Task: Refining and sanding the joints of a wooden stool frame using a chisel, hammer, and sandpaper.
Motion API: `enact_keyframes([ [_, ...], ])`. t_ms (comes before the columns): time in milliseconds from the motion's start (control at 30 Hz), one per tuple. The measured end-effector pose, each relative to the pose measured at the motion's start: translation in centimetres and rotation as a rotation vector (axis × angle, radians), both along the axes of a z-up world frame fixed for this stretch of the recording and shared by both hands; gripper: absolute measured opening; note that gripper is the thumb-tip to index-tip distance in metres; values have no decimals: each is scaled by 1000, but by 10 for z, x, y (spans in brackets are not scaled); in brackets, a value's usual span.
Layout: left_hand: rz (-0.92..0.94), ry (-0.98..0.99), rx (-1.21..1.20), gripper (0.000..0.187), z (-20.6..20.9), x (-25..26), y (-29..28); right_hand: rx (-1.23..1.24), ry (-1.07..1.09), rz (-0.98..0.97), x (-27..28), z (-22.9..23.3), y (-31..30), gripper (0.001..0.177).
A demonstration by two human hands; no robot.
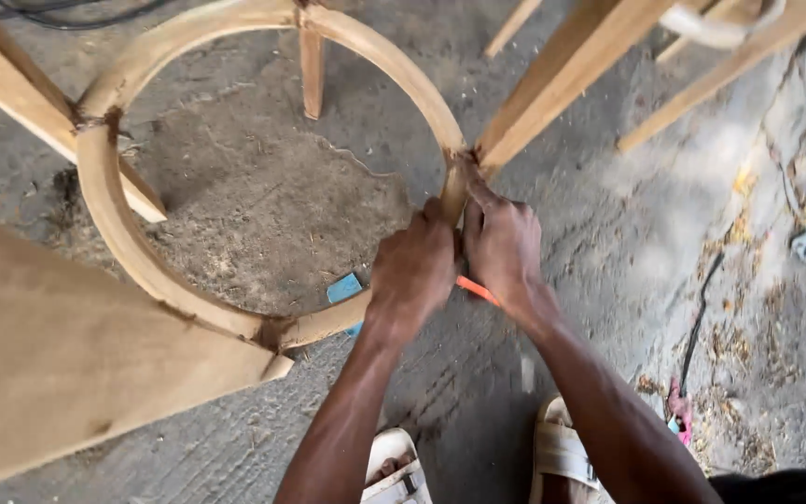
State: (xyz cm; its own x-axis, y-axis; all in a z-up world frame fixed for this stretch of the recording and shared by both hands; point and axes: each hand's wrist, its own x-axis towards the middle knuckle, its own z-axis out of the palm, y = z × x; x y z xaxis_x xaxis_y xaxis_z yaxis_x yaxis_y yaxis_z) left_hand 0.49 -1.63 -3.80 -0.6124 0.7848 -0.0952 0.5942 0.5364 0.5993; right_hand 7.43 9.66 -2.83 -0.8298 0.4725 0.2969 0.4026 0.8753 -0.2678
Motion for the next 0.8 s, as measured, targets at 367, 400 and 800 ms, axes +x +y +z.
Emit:
enact_keyframes([
  [367, 48, -35, 5, 33, 7, -7, 2, -120, 68, 35, 9, -1, 3, 56],
  [400, 58, -32, 8, 33, 12, -17, 4, -118, 71, 45, -3, 3, 7, 56],
  [800, 65, 20, 59, 35, -3, -25, 15, 1, 78, 58, -10, 4, 14, 52],
])
